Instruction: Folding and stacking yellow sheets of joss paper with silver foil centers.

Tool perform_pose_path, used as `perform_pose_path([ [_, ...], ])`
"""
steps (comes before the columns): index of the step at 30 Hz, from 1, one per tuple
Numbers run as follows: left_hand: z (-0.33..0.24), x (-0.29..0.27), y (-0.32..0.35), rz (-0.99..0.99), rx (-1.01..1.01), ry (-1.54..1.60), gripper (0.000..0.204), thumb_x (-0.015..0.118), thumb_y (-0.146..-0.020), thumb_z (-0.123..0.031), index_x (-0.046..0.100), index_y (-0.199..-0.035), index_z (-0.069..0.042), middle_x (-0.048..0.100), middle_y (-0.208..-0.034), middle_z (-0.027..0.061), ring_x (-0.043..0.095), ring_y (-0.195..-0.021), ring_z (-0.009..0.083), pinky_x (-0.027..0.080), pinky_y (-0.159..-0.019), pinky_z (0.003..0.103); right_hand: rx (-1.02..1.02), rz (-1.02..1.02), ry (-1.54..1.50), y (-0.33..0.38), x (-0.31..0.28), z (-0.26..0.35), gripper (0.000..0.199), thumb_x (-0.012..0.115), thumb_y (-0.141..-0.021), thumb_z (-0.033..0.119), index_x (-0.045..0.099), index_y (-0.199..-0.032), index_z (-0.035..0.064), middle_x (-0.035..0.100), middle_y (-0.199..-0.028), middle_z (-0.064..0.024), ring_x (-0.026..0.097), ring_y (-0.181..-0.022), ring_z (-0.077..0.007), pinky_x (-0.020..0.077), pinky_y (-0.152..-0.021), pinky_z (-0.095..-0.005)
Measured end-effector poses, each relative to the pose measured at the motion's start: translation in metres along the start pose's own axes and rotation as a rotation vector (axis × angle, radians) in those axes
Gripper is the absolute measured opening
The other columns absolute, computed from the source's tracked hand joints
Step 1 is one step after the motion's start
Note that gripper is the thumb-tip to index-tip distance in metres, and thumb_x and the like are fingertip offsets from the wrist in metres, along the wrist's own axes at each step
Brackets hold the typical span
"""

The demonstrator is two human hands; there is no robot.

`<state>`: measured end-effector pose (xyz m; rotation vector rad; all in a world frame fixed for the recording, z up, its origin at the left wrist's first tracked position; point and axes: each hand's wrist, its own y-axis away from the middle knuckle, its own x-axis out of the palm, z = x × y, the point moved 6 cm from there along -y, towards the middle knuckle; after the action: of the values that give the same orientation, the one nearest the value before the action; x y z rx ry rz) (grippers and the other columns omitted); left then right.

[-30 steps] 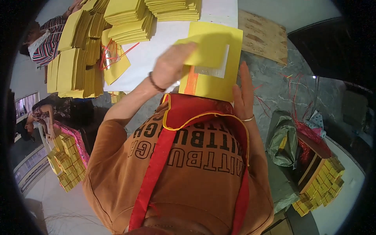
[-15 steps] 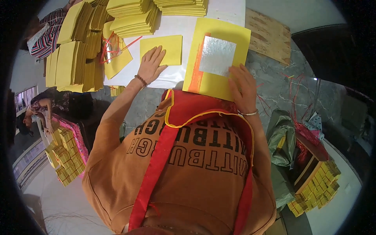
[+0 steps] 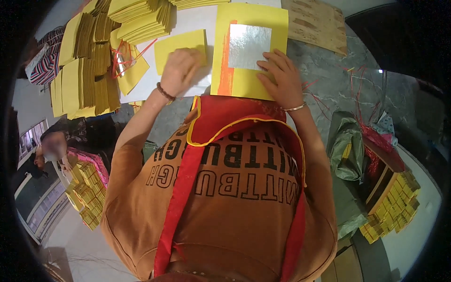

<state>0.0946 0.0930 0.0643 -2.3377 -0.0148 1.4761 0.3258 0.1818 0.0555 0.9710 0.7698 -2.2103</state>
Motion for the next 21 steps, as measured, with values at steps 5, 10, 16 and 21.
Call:
perform_pose_path([
  [5, -0.072, 0.001, -0.012, 0.168, 0.288, 0.135, 0.034, 0.064, -0.075, -0.018, 0.058, -0.105, -0.001, 0.059, -0.097, 0.0100, 0.053, -0.086, 0.0269, 0.043, -0.079, 0.036, 0.009, -0.004, -0.042, -0.002, -0.001, 0.000, 0.025, 0.066, -0.074, 0.019, 0.063, -0.097, 0.0103, 0.055, -0.115, -0.0057, 0.044, -0.116, -0.0287, 0.0339, -0.096, -0.0389],
  [10, -0.067, 0.001, -0.012, 0.193, 0.288, 0.263, 0.023, 0.064, -0.076, -0.015, 0.062, -0.095, -0.001, 0.060, -0.089, 0.0078, 0.054, -0.081, 0.0241, 0.046, -0.072, 0.032, 0.125, 0.088, -0.550, -0.001, 0.002, -0.018, 0.019, 0.054, -0.087, 0.020, 0.063, -0.097, 0.0066, 0.059, -0.110, -0.0067, 0.037, -0.123, -0.0256, 0.0262, -0.104, -0.0377],
  [16, -0.041, 0.007, -0.029, 0.421, -0.094, 0.628, 0.018, 0.059, -0.082, -0.017, 0.063, -0.090, -0.002, 0.061, -0.078, 0.0139, 0.059, -0.072, 0.0267, 0.047, -0.068, 0.033, 0.298, 0.079, -0.801, 0.007, 0.008, -0.034, 0.047, 0.030, -0.096, 0.037, 0.063, -0.103, 0.0047, 0.058, -0.114, -0.0079, 0.029, -0.128, -0.0256, 0.0217, -0.105, -0.0359],
  [21, -0.024, 0.018, -0.028, 0.510, -0.244, 0.768, 0.020, 0.058, -0.084, -0.018, 0.065, -0.091, -0.001, 0.066, -0.078, 0.0099, 0.061, -0.068, 0.0170, 0.047, -0.063, 0.029, 0.296, 0.080, -0.743, 0.007, 0.006, -0.035, 0.057, 0.021, -0.095, 0.042, 0.063, -0.104, 0.0047, 0.057, -0.114, -0.0091, 0.028, -0.129, -0.0255, 0.0208, -0.106, -0.0363],
])
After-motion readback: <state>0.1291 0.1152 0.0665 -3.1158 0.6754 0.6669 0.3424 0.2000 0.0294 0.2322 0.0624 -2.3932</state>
